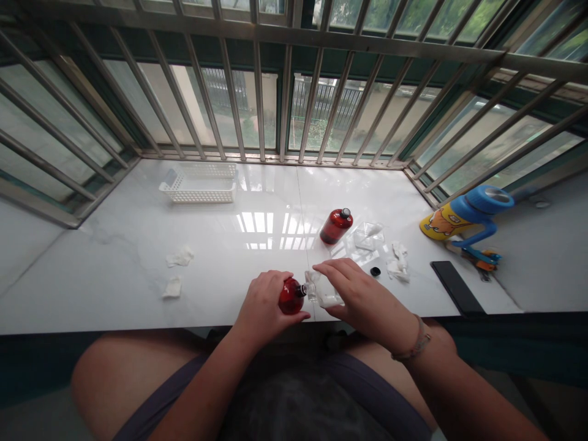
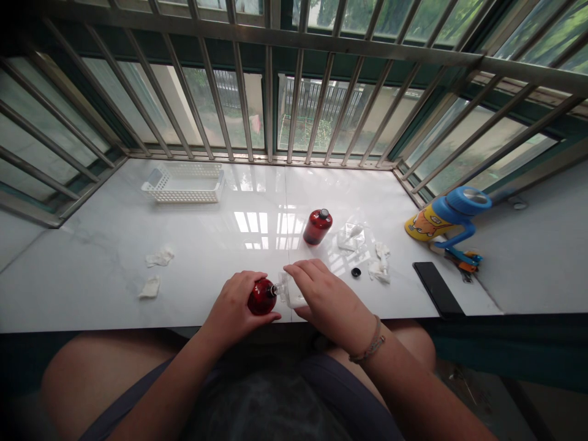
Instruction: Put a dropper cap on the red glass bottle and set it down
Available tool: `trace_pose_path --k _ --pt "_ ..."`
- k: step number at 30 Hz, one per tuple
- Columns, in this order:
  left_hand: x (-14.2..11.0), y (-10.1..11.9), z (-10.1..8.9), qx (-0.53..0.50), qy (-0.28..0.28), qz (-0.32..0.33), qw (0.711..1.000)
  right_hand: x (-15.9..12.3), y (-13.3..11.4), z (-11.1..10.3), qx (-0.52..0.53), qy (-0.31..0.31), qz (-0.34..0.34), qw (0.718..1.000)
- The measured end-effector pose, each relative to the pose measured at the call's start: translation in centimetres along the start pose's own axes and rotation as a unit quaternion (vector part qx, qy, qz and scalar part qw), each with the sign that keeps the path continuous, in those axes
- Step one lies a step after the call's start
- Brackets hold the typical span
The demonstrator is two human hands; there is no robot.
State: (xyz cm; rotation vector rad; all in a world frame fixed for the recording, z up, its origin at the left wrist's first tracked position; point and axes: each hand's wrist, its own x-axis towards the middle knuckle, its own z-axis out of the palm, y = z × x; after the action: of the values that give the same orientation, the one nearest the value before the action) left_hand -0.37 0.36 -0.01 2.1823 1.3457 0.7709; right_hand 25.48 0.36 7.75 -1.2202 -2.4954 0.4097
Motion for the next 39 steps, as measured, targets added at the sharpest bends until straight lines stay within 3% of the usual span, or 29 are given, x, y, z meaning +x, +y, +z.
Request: trace_pose_path --k 39 --pt "0.02 0.0 0.18 -0.001 0.001 0.0 1.0 0.07 -0.6 -0.73 -0.06 0.0 -0.012 0.998"
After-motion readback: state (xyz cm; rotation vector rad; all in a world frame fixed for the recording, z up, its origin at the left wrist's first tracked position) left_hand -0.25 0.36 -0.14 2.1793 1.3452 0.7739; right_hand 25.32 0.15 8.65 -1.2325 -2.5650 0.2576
